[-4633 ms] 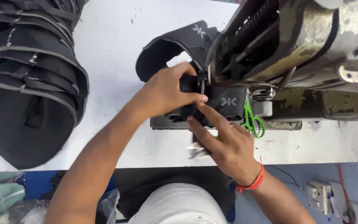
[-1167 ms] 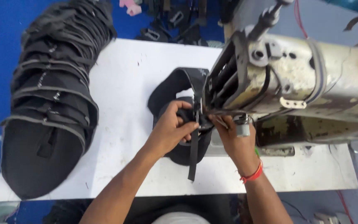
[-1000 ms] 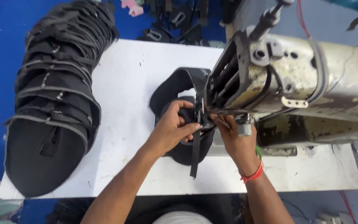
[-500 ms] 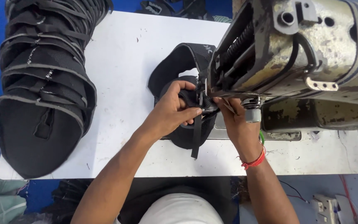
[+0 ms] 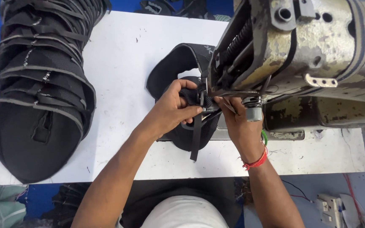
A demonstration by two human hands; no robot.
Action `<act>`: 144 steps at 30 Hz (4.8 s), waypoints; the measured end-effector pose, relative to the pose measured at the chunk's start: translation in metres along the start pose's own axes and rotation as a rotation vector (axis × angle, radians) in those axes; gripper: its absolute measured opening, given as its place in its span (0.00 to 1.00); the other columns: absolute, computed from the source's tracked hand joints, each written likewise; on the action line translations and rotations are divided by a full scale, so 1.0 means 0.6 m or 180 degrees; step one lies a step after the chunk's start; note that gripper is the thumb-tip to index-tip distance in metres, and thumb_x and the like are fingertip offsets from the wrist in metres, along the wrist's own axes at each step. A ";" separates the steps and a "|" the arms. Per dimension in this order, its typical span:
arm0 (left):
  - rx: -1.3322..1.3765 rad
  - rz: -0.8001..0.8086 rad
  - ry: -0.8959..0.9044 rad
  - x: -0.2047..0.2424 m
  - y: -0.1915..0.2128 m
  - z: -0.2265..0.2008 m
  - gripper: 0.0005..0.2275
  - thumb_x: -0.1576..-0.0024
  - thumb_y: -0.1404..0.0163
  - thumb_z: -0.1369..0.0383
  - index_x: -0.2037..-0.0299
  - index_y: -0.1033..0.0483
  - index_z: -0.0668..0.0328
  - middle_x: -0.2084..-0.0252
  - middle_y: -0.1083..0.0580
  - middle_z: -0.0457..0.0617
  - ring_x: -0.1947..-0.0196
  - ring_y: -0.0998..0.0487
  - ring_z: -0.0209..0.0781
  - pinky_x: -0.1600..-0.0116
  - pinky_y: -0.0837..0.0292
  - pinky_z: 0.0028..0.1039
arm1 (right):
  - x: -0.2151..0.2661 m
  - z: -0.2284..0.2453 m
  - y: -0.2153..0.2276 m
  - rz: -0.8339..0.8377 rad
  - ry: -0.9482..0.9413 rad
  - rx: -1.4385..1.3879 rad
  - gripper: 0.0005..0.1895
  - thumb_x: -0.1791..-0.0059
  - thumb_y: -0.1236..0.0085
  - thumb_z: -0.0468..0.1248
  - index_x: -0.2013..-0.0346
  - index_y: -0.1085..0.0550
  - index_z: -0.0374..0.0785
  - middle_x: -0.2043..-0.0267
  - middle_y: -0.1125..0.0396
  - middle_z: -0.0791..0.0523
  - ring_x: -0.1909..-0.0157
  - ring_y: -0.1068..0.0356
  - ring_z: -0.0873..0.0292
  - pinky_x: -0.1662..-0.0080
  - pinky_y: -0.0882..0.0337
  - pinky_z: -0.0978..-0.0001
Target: The person operates a sewing machine to stitch black sandals, guiding the straps under the needle and cutting excess thread with green scissors. They repeatedly pick up sandals from a stack, sew them, and place the finished items back on the pile.
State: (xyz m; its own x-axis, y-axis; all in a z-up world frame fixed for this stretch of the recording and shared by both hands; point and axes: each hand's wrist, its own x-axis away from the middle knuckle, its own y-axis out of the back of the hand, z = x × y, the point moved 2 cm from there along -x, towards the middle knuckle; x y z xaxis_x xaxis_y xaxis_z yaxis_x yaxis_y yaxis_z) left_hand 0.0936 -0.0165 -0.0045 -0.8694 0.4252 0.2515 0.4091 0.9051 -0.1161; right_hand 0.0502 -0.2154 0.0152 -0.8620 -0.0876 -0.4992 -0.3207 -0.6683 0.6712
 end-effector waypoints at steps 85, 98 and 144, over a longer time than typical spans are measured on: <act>-0.0710 -0.0685 0.1143 -0.003 0.173 0.119 0.22 0.39 0.47 0.51 0.55 0.19 0.68 0.64 0.20 0.53 0.65 0.21 0.39 0.60 0.26 0.28 | 0.040 0.060 0.041 0.0907 -0.0203 0.0230 0.30 0.54 0.37 0.35 0.36 0.29 0.46 0.63 0.27 0.52 0.66 0.26 0.52 0.64 0.28 0.65; -0.1946 -0.3035 -0.2129 0.180 0.095 0.036 0.16 0.43 0.34 0.72 0.73 0.33 0.64 0.73 0.32 0.49 0.68 0.32 0.41 0.66 0.39 0.31 | 0.016 0.181 0.011 0.0823 0.0652 0.0725 0.18 0.45 0.39 0.49 0.54 0.26 0.37 0.66 0.27 0.55 0.68 0.26 0.57 0.68 0.31 0.67; 0.3563 -0.0536 -0.0639 0.061 -0.078 0.164 0.14 0.40 0.47 0.81 0.44 0.26 0.67 0.48 0.22 0.51 0.46 0.22 0.42 0.38 0.28 0.35 | 0.111 0.005 -0.017 0.0564 0.0539 0.1239 0.40 0.60 0.28 0.32 0.34 0.29 0.47 0.72 0.40 0.56 0.74 0.39 0.55 0.69 0.37 0.60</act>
State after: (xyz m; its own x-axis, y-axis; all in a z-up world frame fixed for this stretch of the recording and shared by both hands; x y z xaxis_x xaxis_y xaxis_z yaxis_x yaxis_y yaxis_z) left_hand 0.0155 -0.0433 -0.0847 -0.9593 0.2005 0.1990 -0.1046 0.4022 -0.9096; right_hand -0.0049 -0.2123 -0.0233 -0.8511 -0.3166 -0.4188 -0.3256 -0.3076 0.8941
